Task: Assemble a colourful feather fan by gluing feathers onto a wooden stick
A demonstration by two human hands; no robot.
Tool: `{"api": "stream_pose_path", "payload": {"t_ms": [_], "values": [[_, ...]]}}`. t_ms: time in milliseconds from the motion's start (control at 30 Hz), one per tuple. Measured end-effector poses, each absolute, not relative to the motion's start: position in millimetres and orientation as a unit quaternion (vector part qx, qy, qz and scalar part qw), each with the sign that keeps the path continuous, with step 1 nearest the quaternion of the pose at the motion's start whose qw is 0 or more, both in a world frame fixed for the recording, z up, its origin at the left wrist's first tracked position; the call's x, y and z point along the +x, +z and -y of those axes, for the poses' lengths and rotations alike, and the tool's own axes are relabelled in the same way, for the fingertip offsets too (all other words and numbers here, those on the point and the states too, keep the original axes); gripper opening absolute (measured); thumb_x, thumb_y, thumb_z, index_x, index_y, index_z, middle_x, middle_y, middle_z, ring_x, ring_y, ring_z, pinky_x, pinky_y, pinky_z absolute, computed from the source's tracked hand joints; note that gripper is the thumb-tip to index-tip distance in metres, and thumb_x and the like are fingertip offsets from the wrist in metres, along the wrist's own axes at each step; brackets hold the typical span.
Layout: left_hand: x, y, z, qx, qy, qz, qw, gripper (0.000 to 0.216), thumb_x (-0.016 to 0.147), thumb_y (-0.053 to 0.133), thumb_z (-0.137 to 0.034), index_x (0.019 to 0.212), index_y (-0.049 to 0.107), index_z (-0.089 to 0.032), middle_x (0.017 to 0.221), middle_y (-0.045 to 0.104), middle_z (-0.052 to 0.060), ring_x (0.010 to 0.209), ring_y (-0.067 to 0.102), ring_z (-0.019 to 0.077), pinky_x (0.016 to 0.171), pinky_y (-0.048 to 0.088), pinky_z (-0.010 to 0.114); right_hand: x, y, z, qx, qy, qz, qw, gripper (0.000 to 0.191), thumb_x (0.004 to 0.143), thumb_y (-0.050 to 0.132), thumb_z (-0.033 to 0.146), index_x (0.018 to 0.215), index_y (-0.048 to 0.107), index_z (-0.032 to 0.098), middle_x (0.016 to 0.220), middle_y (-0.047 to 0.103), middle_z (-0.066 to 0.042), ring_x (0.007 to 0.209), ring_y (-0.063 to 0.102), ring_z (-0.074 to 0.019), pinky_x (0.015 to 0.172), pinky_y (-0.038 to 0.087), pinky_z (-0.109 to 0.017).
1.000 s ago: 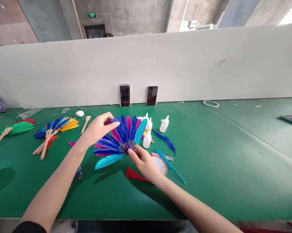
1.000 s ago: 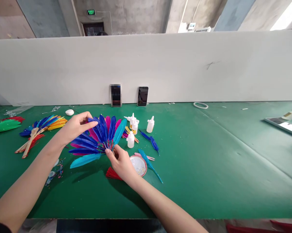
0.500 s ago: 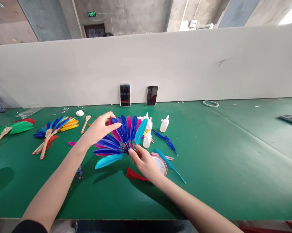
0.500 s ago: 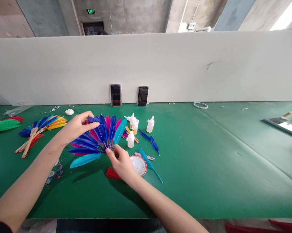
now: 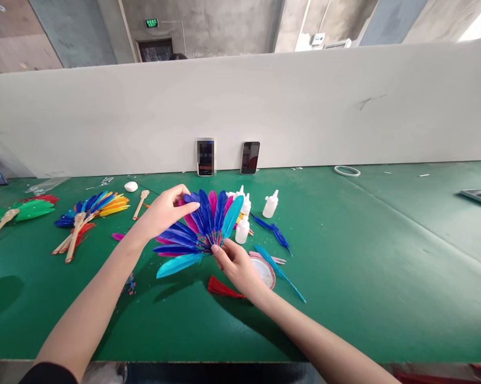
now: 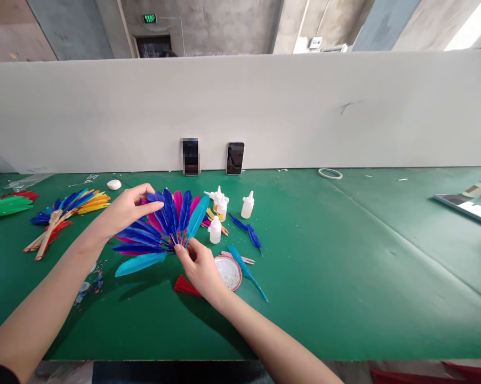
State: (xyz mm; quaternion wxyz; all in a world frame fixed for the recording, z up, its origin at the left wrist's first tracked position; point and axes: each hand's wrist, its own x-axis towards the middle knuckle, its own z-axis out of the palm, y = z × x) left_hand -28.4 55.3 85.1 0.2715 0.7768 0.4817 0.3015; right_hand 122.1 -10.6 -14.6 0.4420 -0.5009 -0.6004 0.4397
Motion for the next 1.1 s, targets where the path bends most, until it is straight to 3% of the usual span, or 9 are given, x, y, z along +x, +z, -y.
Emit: {"api": "stream_pose_path", "payload": {"t_ms": [400, 533, 600, 700, 833, 967, 1100], "values": [[-27.5, 82.4, -57.8, 0.769, 0.303, -0.488, 0.281, 0.018, 0.072, 0.054, -0.031, 0.067, 0.043, -0.018, 0.056, 0.044, -0.007, 0.051, 0.043, 0.0077, 0.051, 0.034, 0.021, 122.3, -15.0, 11.8, -0.481, 0.452, 0.609, 0.44, 0.026, 0.075, 0.039, 0.041, 0.06, 0.029, 0.022, 0.053, 0.03, 0.006, 0.05, 0.03, -0.0091, 0.048, 0.023, -0.024], [-29.8, 80.0, -59.4, 0.774, 0.322, -0.475, 0.268, 0.017, 0.073, 0.053, -0.034, 0.074, 0.046, -0.019, 0.065, 0.052, -0.004, 0.06, 0.052, 0.0102, 0.057, 0.042, 0.024, 122.1, -14.8, 12.6, -0.457, 0.476, 0.608, 0.442, 0.023, 0.074, 0.042, 0.038, 0.064, 0.032, 0.021, 0.057, 0.03, 0.006, 0.052, 0.03, -0.0091, 0.049, 0.024, -0.024], [-30.4, 83.3, -55.6, 0.776, 0.357, -0.474, 0.215, 0.02, 0.073, 0.054, -0.036, 0.082, 0.047, -0.019, 0.077, 0.057, -0.001, 0.073, 0.056, 0.0129, 0.066, 0.046, 0.027, 122.3, -15.5, 12.2, -0.45, 0.495, 0.597, 0.444, 0.023, 0.074, 0.043, 0.038, 0.065, 0.03, 0.022, 0.057, 0.029, 0.007, 0.051, 0.03, -0.0088, 0.049, 0.024, -0.024], [-29.0, 90.9, -42.9, 0.776, 0.397, -0.488, 0.032, 0.022, 0.076, 0.053, -0.034, 0.091, 0.049, -0.019, 0.089, 0.06, 0.003, 0.085, 0.057, 0.0161, 0.077, 0.045, 0.032, 122.7, -17.7, 10.2, -0.445, 0.521, 0.574, 0.45, 0.023, 0.075, 0.042, 0.039, 0.065, 0.029, 0.022, 0.057, 0.029, 0.007, 0.049, 0.031, -0.0084, 0.047, 0.025, -0.023], [-24.2, 83.1, -22.9, 0.825, 0.37, -0.391, -0.173, 0.016, 0.08, 0.048, -0.028, 0.089, 0.055, -0.018, 0.089, 0.063, 0.006, 0.088, 0.057, 0.0188, 0.081, 0.045, 0.035, 121.8, -19.4, 7.5, -0.438, 0.535, 0.551, 0.468, 0.023, 0.074, 0.043, 0.038, 0.065, 0.028, 0.022, 0.057, 0.029, 0.007, 0.047, 0.031, -0.0078, 0.045, 0.026, -0.023], [-20.8, 49.7, -9.9, 0.878, 0.304, -0.27, -0.252, 0.021, 0.08, 0.048, -0.023, 0.096, 0.058, -0.013, 0.095, 0.066, 0.009, 0.094, 0.058, 0.0203, 0.09, 0.041, 0.038, 120.3, -18.9, 6.4, -0.419, 0.552, 0.533, 0.486, 0.021, 0.073, 0.043, 0.036, 0.065, 0.029, 0.023, 0.057, 0.029, 0.008, 0.046, 0.031, -0.0073, 0.043, 0.026, -0.023], [-20.1, 22.6, -4.8, 0.888, 0.269, -0.261, -0.265, 0.032, 0.082, 0.044, -0.027, 0.107, 0.055, -0.01, 0.106, 0.063, 0.011, 0.104, 0.055, 0.0224, 0.093, 0.039, 0.039, 120.3, -19.9, 6.0, -0.42, 0.541, 0.538, 0.492, 0.02, 0.072, 0.044, 0.035, 0.065, 0.03, 0.022, 0.057, 0.03, 0.007, 0.047, 0.031, -0.0074, 0.044, 0.026, -0.023]]}}
